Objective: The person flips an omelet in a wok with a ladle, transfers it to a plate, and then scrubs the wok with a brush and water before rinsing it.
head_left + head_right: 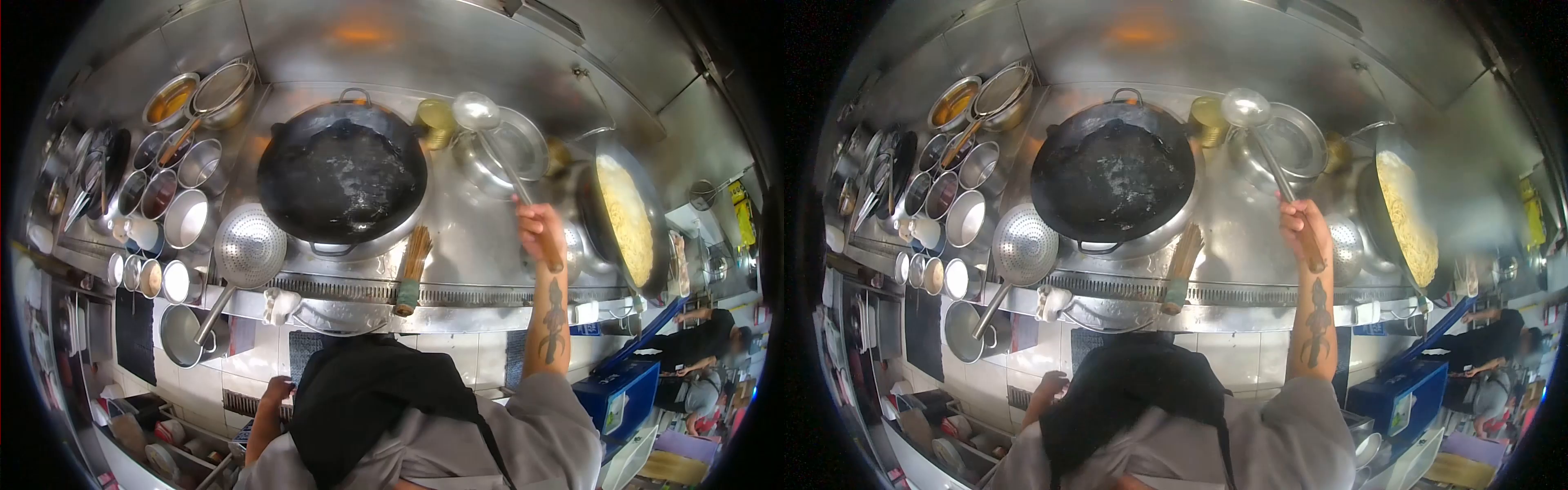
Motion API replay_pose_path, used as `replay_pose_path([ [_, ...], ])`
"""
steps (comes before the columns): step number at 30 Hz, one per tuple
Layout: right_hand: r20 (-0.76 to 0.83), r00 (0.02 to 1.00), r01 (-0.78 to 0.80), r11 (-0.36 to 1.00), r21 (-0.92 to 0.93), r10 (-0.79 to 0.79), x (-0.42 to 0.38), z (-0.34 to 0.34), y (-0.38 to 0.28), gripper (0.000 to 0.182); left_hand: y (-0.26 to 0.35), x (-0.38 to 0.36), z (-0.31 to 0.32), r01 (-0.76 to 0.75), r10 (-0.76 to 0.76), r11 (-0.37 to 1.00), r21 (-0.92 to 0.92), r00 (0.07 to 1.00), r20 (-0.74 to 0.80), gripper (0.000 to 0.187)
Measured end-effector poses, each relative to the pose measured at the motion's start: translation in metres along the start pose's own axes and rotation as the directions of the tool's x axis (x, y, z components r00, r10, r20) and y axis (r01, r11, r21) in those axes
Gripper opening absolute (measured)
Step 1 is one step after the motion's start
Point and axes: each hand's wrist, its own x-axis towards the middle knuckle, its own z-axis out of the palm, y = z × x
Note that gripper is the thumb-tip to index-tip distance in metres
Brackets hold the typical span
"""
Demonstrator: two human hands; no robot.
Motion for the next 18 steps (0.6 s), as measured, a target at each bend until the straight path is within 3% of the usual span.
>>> replay_pose_path([
  [2, 0.051, 0.997, -0.062, 0.994, 0.092, 0.058, -0.006, 0.014, 0.019, 0.037, -0.007, 0.012, -0.006, -0.169, 0.170, 0.979, 0.114, 0.985, -0.001, 0.029],
  [4, 0.090, 0.991, -0.116, 0.977, 0.177, 0.102, -0.007, 0.026, 0.039, 0.039, -0.009, 0.021, -0.008, -0.227, 0.229, 0.959, 0.170, 0.973, 0.008, 0.031],
  [7, 0.097, 0.972, -0.227, 0.962, 0.148, 0.215, 0.007, 0.027, 0.065, 0.039, -0.002, 0.021, -0.008, -0.085, 0.085, 0.996, 0.031, 0.996, -0.011, 0.029],
  [8, -0.046, 0.986, -0.167, 0.969, -0.181, 0.161, 0.007, 0.044, 0.069, 0.038, 0.007, 0.017, -0.010, -0.013, 0.013, 1.000, -0.026, 1.000, -0.023, 0.028],
  [9, -0.134, 0.986, -0.144, 0.905, -0.400, 0.097, 0.008, 0.054, 0.076, 0.037, 0.016, 0.014, -0.011, 0.056, -0.059, 0.995, -0.084, 0.998, -0.036, 0.027],
  [11, -0.253, 0.964, -0.146, 0.630, -0.763, -0.083, 0.008, 0.069, 0.084, 0.035, 0.035, 0.005, -0.012, 0.383, -0.400, 0.862, -0.333, 0.916, 0.017, 0.028],
  [16, -0.099, 0.872, 0.035, 0.263, -0.964, -0.479, 0.002, 0.036, 0.058, 0.046, 0.040, -0.018, -0.006, 0.421, -0.449, 0.770, -0.480, 0.891, 0.062, 0.034],
  [17, -0.043, 0.814, 0.005, 0.080, -0.997, -0.580, 0.016, -0.011, 0.045, 0.045, 0.041, -0.023, -0.004, 0.426, -0.455, 0.763, -0.486, 0.888, 0.064, 0.036],
  [18, 0.014, 0.780, -0.040, -0.073, -0.997, -0.625, 0.024, -0.032, 0.029, 0.042, 0.012, -0.018, 0.003, -0.007, 0.007, 0.960, -0.280, 1.000, -0.002, 0.036],
])
